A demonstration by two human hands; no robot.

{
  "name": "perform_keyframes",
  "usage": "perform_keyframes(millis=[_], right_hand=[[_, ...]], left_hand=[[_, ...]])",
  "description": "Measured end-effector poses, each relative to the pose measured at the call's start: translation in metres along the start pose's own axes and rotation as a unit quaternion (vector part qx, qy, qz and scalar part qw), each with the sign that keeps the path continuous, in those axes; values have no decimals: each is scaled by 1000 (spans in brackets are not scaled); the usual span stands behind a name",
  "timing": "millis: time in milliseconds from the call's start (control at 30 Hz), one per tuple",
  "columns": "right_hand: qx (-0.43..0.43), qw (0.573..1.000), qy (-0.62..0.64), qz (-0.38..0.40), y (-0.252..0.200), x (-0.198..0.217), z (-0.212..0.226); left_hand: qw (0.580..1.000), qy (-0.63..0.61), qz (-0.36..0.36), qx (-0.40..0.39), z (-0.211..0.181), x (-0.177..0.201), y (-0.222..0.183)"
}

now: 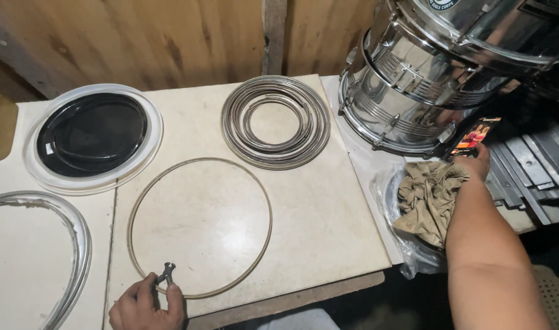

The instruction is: Inspecting, cleaning, and adjusting drum hoops and wire rings on a workbench using a cloth and pliers.

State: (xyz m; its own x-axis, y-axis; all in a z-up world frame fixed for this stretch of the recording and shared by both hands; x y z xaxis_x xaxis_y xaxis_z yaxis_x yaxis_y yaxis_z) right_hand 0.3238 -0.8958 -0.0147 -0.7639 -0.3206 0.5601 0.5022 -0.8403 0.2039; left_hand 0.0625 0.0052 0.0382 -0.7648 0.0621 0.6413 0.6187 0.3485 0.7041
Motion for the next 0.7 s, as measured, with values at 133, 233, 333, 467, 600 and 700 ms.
perform_keyframes(millis=[133, 233, 333, 467, 600, 700], right_hand=[[-28, 999, -22, 17, -12, 8, 8], [-30, 999, -17, -3, -13, 11, 8], [-33, 999, -8, 0, -20, 13, 13], [-20, 1000, 5, -9, -31, 19, 26], [-29, 999, 13, 1, -37, 20, 31], [-79, 994, 78, 6, -47, 19, 33]], left_hand=[[1000, 6, 16, 4, 2, -2, 0], [1000, 9, 16, 8, 3, -2, 0], [1000, 1, 10, -9, 2, -1, 0], [1000, 15, 16, -1, 5, -4, -2], [1000, 10, 7, -5, 2, -1, -1], [999, 6, -20, -34, -5, 3, 3]])
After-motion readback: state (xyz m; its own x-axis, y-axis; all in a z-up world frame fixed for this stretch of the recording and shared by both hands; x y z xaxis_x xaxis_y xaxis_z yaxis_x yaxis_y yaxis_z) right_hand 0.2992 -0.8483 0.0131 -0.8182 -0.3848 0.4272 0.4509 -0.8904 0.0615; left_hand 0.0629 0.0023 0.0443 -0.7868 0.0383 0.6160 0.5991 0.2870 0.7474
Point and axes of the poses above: each hand's wrist, its own y-axis towards the middle knuckle, its own x-axis out of the back of the hand, z = x × y, the point moved 9 cm from there along y, towards the middle knuckle, and after that the axes turned 2 degrees about y, right-handed, at the moved point
